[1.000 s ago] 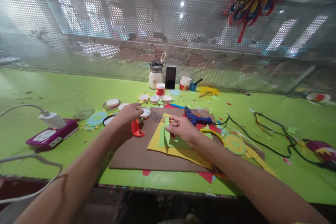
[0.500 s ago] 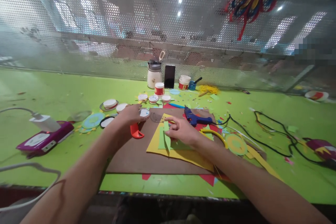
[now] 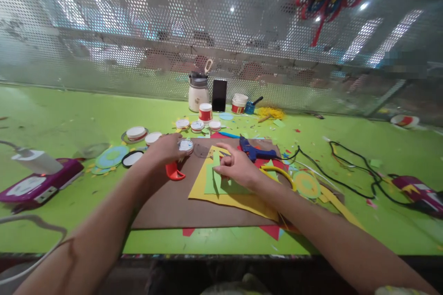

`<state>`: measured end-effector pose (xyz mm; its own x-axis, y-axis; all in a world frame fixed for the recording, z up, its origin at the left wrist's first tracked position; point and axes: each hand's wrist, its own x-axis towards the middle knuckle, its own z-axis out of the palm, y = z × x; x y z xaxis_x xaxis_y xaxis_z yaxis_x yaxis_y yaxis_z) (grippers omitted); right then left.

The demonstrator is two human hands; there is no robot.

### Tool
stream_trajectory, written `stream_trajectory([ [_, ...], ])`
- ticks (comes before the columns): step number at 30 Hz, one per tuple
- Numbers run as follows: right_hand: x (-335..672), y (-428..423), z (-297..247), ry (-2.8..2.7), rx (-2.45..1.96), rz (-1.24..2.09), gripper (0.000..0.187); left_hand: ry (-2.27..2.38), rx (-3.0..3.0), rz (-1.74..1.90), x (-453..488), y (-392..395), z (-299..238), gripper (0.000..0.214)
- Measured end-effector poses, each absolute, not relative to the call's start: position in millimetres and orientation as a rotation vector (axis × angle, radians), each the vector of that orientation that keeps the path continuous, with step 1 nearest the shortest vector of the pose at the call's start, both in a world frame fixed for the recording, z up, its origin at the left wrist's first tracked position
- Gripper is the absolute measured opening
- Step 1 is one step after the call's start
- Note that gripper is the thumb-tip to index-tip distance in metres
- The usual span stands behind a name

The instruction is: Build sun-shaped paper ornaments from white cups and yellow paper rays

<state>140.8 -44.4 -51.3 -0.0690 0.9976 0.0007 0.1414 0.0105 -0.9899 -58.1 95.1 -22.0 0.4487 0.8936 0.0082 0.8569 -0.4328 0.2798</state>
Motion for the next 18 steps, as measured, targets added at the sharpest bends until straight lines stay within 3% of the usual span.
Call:
stream_trajectory([
  [4, 139, -46, -47, -1.316, -1.227, 1.189, 0.077, 1.576, 2.320, 0.474, -61, 84, -2, 0.068],
  [10, 134, -45, -41, -1.202, -1.149, 1.074, 0.075, 1.132, 1.896, 0.617, -27, 33, 9, 0.033],
  [18, 141, -61, -30, -1.359, -1.341, 0.822, 0.061, 0.827, 1.357, 0.736, -1, 9, -25, 0.022],
])
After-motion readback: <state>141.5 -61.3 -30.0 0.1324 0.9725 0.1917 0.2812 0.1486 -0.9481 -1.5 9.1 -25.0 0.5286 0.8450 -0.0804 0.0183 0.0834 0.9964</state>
